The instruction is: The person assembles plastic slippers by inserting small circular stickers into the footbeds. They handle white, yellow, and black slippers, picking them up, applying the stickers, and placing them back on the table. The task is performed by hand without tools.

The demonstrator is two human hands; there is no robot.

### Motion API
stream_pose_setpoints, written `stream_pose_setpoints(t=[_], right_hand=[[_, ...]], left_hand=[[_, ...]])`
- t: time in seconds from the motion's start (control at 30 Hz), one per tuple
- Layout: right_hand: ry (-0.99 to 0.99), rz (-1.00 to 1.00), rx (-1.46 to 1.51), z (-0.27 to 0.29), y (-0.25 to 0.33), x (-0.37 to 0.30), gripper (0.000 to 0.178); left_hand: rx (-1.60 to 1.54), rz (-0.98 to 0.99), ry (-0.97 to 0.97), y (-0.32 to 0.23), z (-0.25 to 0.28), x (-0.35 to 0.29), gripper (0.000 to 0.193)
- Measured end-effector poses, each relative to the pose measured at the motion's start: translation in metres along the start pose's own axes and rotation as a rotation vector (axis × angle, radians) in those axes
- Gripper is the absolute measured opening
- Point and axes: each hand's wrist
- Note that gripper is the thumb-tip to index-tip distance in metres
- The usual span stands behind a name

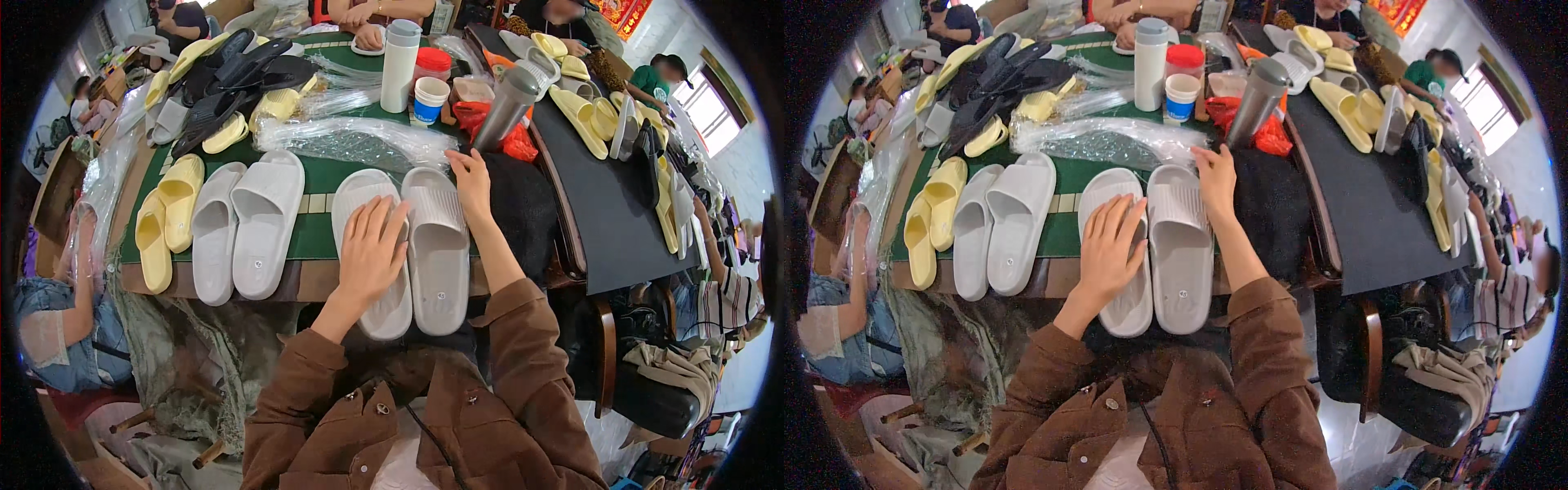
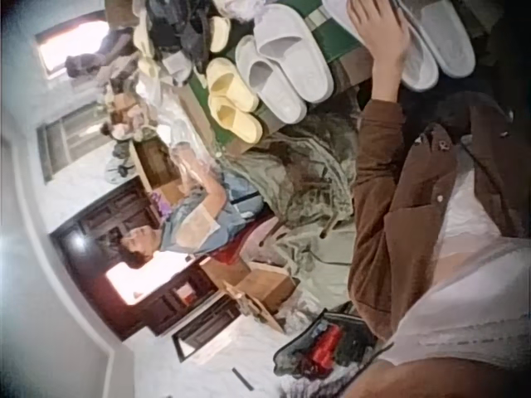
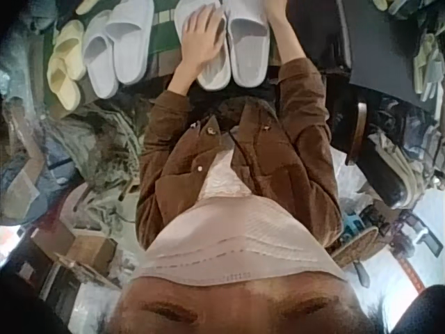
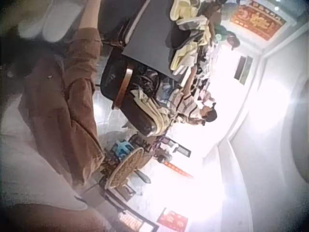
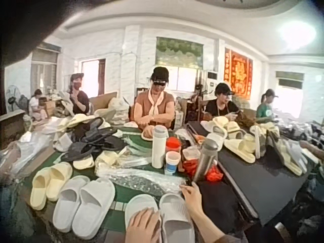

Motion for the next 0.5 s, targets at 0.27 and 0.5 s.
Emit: stream_pose_setpoints(t=[0.27,0.5], right_hand=[[0.292,-0.117,0.066,-0.005,0.004,0.015,0.024],[0.05,0.257,-0.023,-0.02,0.006,0.031,0.02]], left_hand=[[0.006,-0.005,-0.027,0.001,-0.003,0.001,0.065],[-0.009,-0.022,-0.04,-0.003,-0.004,0.004,0.063]])
Point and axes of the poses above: each hand's wrist, its own x-axis towards the middle knuckle, its own z-axis out of the back of the hand, y = z × x, and after that the axes turned 4 degrees about -x, right-handed
